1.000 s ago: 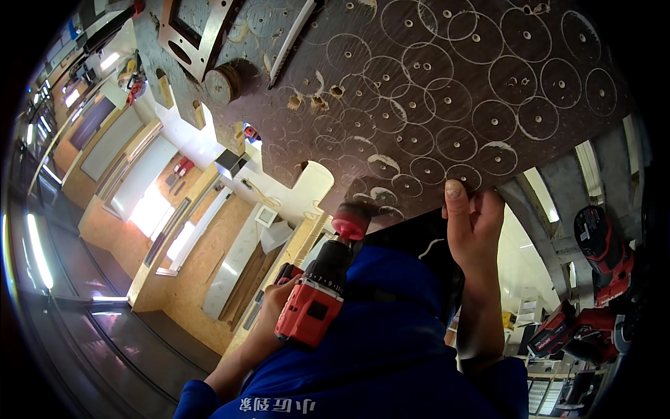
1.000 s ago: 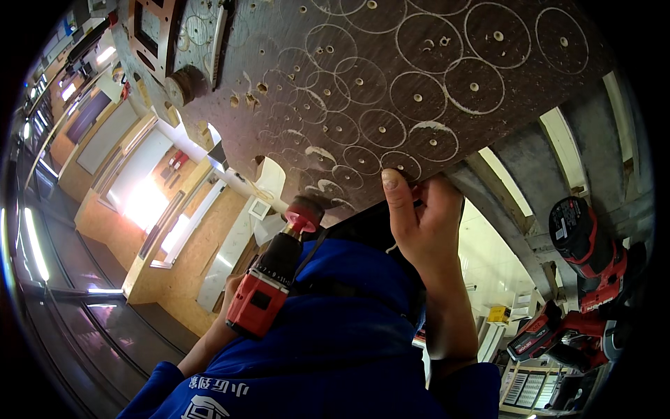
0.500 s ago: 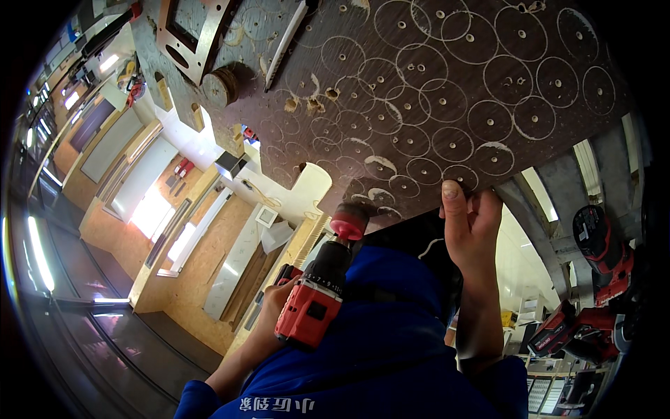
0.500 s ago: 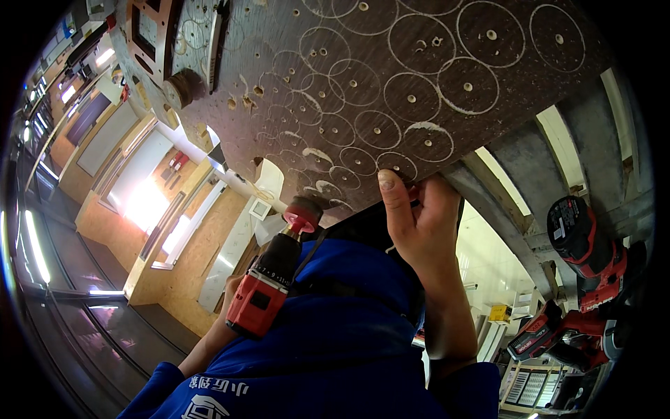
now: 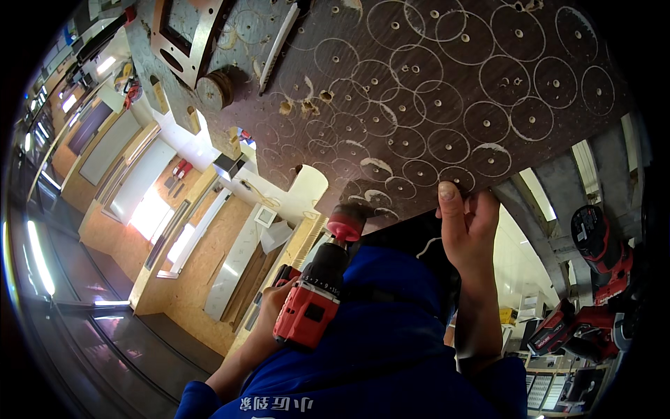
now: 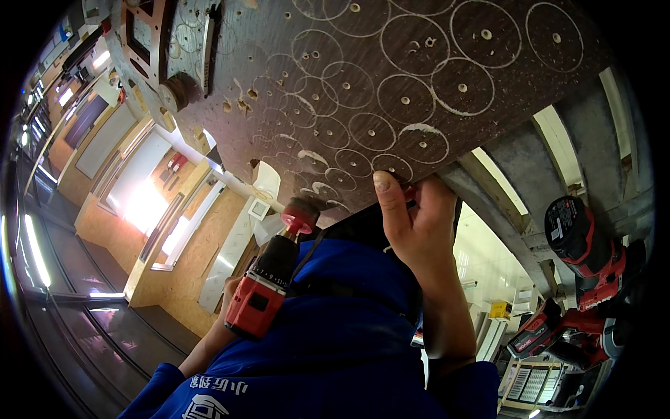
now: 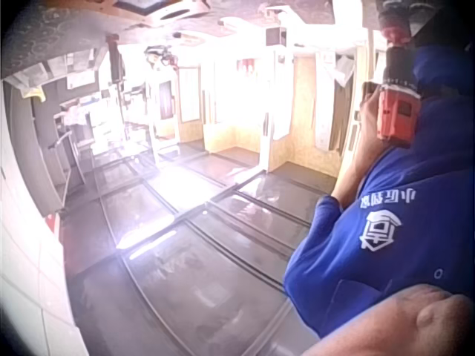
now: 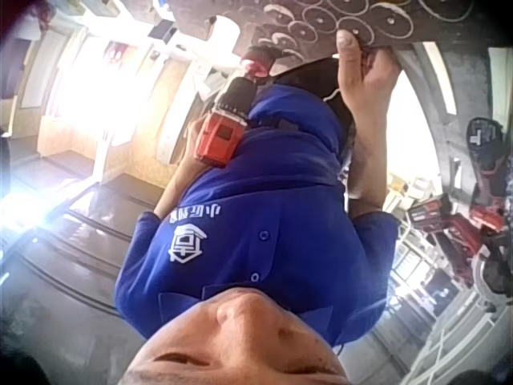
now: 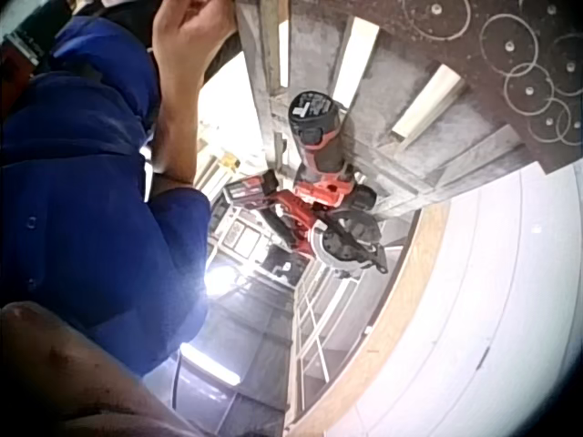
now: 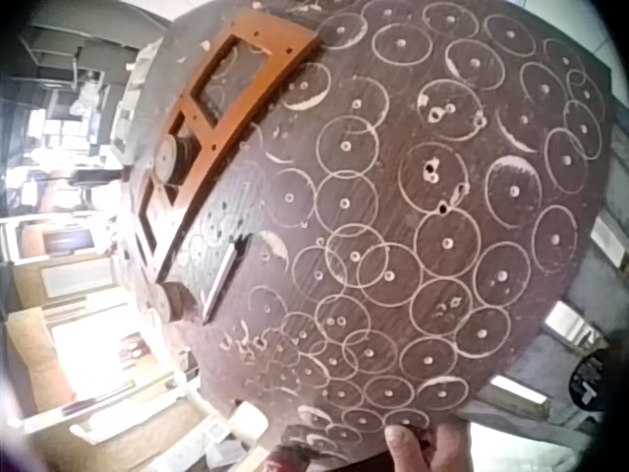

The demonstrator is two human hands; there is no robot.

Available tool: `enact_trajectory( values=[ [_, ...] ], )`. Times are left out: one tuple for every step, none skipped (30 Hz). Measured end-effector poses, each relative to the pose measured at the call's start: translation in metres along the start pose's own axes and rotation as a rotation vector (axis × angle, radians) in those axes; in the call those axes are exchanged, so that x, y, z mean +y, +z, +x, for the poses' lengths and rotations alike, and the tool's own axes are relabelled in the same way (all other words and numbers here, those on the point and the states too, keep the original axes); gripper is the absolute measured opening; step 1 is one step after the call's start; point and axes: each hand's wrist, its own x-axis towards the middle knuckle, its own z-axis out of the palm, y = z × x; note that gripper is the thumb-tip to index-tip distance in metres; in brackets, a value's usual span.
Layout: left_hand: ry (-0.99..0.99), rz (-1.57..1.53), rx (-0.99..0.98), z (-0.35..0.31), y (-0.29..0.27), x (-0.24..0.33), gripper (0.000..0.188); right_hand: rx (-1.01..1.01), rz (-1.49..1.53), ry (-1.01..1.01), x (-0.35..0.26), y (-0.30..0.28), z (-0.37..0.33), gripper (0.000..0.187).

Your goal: The person uses a red cordless drill to create holes in a large, patterned board resting on a workbench. The person positions the drill at various marked spots on the board and drills through the material, occasionally adjusting the board's position.

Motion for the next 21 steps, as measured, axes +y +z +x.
enact_trajectory(
  values=[
    [-0.009, -0.004, 0.005, -0.0006, 0.0006, -0.0011, 0.035, 0.007, 0.005, -0.006, 0.0005, 0.0003, 0.0000, 0.021],
    [-0.017, -0.009, 0.010, -0.0014, 0.0013, -0.0031, 0.035, 0.014, 0.010, -0.012, 0.0009, 0.0014, 0.0003, 0.021],
    [-0.025, -0.013, 0.015, -0.0017, 0.0017, -0.0040, 0.036, 0.021, 0.015, -0.018, 0.0010, 0.0022, 0.0005, 0.021],
    [-0.020, -0.014, 0.018, -0.0013, 0.0017, -0.0035, 0.036, 0.031, 0.025, -0.004, 0.0005, 0.0024, 0.0009, 0.021],
    [-0.016, -0.015, 0.021, -0.0012, 0.0017, -0.0028, 0.036, 0.041, 0.036, 0.009, -0.0003, 0.0027, 0.0010, 0.021],
    [-0.012, -0.016, 0.024, -0.0012, 0.0017, -0.0020, 0.036, 0.051, 0.048, 0.023, -0.0010, 0.0027, 0.0010, 0.021],
    [-0.008, -0.022, 0.020, -0.0009, 0.0013, -0.0012, 0.036, 0.038, 0.030, 0.022, -0.0014, 0.0021, 0.0007, 0.021],
    [-0.006, -0.029, 0.018, -0.0003, 0.0007, -0.0002, 0.036, 0.024, 0.013, 0.022, -0.0018, 0.0016, 0.0006, 0.022],
    [-0.003, -0.037, 0.016, -0.0001, 0.0003, 0.0001, 0.036, 0.010, -0.004, 0.021, -0.0021, 0.0012, 0.0006, 0.022],
    [0.000, -0.033, 0.015, -0.0002, 0.0003, -0.0003, 0.036, 0.006, -0.007, 0.016, -0.0024, 0.0011, 0.0009, 0.023],
    [0.002, -0.029, 0.013, -0.0002, 0.0007, -0.0008, 0.035, 0.002, -0.010, 0.011, -0.0024, 0.0007, 0.0011, 0.023],
    [0.005, -0.025, 0.012, -0.0003, 0.0010, -0.0012, 0.035, -0.001, -0.012, 0.005, -0.0022, 0.0002, 0.0012, 0.023],
    [-0.010, -0.022, 0.011, -0.0009, 0.0014, -0.0015, 0.035, -0.006, -0.012, 0.014, -0.0016, -0.0004, 0.0007, 0.023],
    [-0.024, -0.019, 0.009, -0.0016, 0.0014, -0.0019, 0.034, -0.012, -0.012, 0.022, -0.0010, -0.0009, 0.0003, 0.024],
    [-0.038, -0.016, 0.008, -0.0019, 0.0015, -0.0023, 0.034, -0.017, -0.012, 0.030, -0.0006, -0.0012, -0.0001, 0.024],
    [-0.020, -0.009, 0.015, -0.0017, 0.0018, -0.0027, 0.034, -0.016, -0.014, 0.032, -0.0007, -0.0013, -0.0002, 0.024],
    [-0.002, -0.001, 0.021, -0.0015, 0.0023, -0.0033, 0.033, -0.015, -0.016, 0.034, -0.0006, -0.0013, -0.0005, 0.023],
    [0.016, 0.007, 0.028, -0.0013, 0.0026, -0.0036, 0.033, -0.013, -0.017, 0.036, -0.0005, -0.0013, -0.0006, 0.023],
    [0.018, 0.005, 0.026, -0.0011, 0.0026, -0.0038, 0.033, -0.010, -0.012, 0.029, -0.0003, -0.0008, -0.0004, 0.023],
    [0.020, 0.003, 0.025, -0.0007, 0.0024, -0.0038, 0.032, -0.007, -0.008, 0.021, -0.0003, -0.0001, 0.0001, 0.023],
    [0.022, 0.000, 0.023, -0.0004, 0.0022, -0.0037, 0.032, -0.004, -0.004, 0.013, -0.0003, 0.0003, 0.0003, 0.023]
  ],
)
